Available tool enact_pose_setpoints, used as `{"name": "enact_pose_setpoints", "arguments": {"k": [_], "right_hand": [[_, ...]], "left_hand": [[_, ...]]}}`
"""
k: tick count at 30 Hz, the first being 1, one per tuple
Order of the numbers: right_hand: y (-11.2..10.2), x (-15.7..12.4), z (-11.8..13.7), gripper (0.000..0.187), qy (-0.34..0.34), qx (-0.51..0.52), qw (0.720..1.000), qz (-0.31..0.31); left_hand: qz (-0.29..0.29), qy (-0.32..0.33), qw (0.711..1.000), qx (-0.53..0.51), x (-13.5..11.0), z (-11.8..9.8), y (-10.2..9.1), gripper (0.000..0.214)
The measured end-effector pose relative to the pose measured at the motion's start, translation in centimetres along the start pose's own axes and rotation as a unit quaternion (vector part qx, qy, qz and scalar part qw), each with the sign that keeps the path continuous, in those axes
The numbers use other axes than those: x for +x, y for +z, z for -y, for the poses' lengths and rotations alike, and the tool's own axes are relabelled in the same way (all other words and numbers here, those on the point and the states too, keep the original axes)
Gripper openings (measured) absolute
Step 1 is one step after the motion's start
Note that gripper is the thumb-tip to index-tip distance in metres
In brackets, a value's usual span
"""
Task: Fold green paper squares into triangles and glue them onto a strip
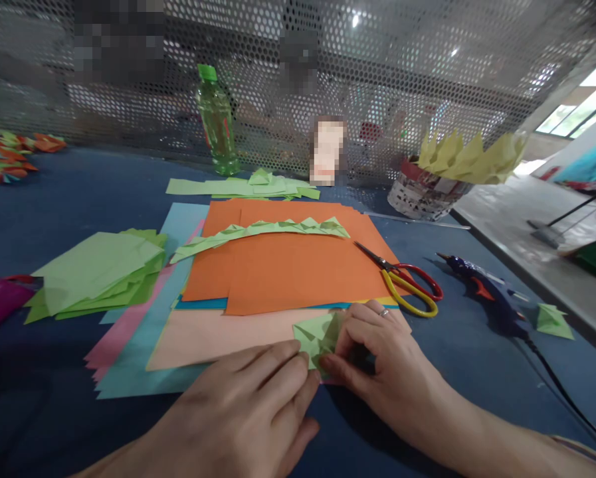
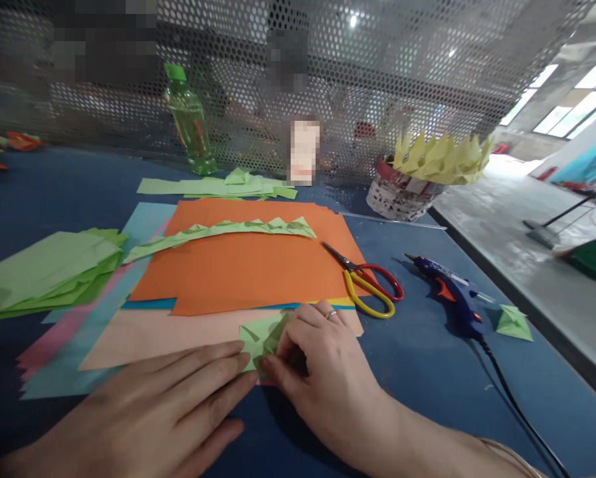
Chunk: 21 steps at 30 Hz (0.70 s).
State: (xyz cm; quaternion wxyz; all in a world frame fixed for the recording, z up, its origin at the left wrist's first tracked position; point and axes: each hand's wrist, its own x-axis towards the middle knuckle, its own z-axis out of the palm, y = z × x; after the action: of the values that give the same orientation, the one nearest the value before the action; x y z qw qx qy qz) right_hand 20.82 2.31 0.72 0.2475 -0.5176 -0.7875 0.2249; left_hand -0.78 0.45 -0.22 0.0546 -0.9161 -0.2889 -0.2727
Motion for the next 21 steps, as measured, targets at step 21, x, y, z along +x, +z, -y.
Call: {"name": "enact_pose_setpoints", "arguments": {"k": [21], "right_hand": [[0.23,-0.22,-0.15,0.024,-0.017,-0.055,0.998,0.002]], "left_hand": [[-0.016,0.011,1.0,-0.012,-0.5,0.27,0.61,0.035]]}}
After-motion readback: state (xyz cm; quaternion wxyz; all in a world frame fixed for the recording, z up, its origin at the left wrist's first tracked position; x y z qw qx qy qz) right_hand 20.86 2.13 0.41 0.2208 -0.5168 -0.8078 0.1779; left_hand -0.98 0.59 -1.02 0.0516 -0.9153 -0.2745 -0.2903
